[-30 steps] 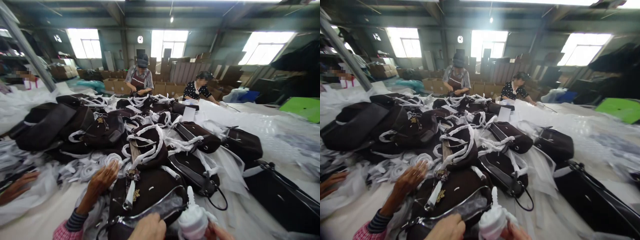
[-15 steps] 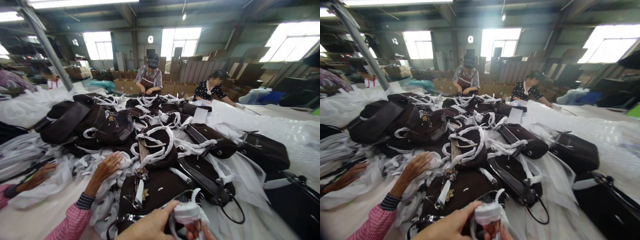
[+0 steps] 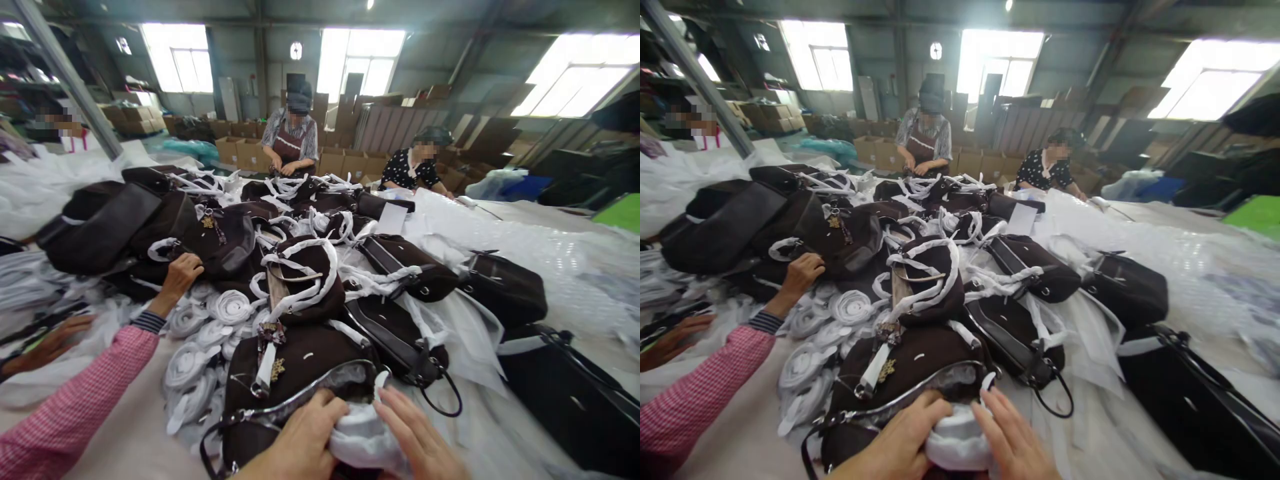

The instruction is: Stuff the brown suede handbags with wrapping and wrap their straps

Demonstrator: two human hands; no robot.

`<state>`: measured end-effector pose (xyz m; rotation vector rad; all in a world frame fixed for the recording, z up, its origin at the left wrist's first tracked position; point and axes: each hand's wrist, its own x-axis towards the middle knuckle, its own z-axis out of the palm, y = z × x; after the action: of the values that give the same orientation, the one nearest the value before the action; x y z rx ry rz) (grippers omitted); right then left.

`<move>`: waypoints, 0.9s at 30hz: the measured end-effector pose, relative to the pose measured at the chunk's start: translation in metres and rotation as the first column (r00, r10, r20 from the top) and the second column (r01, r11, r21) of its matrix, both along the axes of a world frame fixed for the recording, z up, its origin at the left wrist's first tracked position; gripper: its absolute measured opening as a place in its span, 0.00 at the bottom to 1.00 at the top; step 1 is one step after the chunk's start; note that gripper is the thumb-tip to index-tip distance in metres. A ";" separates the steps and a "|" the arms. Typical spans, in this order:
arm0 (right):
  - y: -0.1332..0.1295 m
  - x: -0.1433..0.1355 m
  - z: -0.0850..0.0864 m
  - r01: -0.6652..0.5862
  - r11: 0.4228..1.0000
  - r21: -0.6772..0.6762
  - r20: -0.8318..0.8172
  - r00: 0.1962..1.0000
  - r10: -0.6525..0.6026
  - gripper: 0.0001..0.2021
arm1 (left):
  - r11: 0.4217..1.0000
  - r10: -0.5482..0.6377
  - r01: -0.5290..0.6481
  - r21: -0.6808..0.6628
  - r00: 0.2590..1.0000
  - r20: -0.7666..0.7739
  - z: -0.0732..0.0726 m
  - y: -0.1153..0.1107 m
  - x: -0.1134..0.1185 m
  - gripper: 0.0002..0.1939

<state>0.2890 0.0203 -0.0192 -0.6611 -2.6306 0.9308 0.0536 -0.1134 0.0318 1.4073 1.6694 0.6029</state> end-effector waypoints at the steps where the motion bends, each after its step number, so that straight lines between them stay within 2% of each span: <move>1: 0.002 -0.010 0.005 -0.126 0.992 0.004 0.040 0.991 0.125 0.35 | 1.000 -0.005 0.005 -0.008 1.000 0.003 0.004 -0.001 -0.002 0.20; 2: 0.005 -0.020 0.012 -0.217 0.976 -0.019 0.102 0.971 0.218 0.34 | 1.000 -0.018 0.018 -0.020 1.000 0.005 0.009 -0.001 -0.004 0.19; 4: 0.009 -0.040 0.027 -0.267 0.960 -0.085 0.226 0.933 0.280 0.30 | 0.996 -0.031 0.031 -0.087 1.000 -0.003 0.020 -0.003 -0.008 0.21; 6: 0.015 -0.056 0.042 -0.208 0.964 -0.163 0.258 0.935 0.245 0.20 | 0.977 -0.022 0.012 -0.212 0.999 -0.047 0.031 -0.004 -0.014 0.26; 8: 0.024 -0.066 0.052 -0.080 0.957 -0.280 0.205 0.969 0.141 0.06 | 0.948 -0.011 -0.025 -0.318 0.994 -0.109 0.041 -0.004 -0.023 0.24; 9: 0.028 -0.069 0.054 -0.014 0.931 -0.366 0.185 0.979 0.087 0.03 | 0.942 -0.010 -0.033 -0.333 0.992 -0.125 0.044 -0.004 -0.029 0.23; 12: 0.041 -0.073 0.052 0.110 0.781 -0.614 0.167 0.986 -0.008 0.10 | 0.969 -0.019 0.000 -0.246 0.997 -0.077 0.041 -0.002 -0.045 0.25; 14: 0.047 -0.075 0.048 0.098 0.692 -0.715 0.126 0.992 -0.011 0.12 | 0.983 0.011 -0.010 -0.184 1.000 0.002 0.035 0.001 -0.052 0.26; 15: 0.048 -0.076 0.045 0.086 0.666 -0.741 0.102 0.995 -0.015 0.13 | 0.985 0.035 -0.028 -0.172 0.999 0.037 0.032 0.002 -0.054 0.26; 22: 0.052 -0.086 0.038 0.057 0.588 -0.806 0.099 0.994 0.040 0.20 | 0.979 0.182 -0.152 -0.133 0.951 0.249 0.030 0.009 -0.051 0.19; 27: 0.048 -0.095 0.040 0.044 0.559 -0.828 0.108 0.991 0.082 0.19 | 0.962 0.273 -0.261 -0.084 0.892 0.360 0.011 0.014 -0.043 0.15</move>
<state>0.1944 0.0683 0.0211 -0.9001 -2.1465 2.2600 0.0108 -0.0991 0.0424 0.9696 1.5644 0.9299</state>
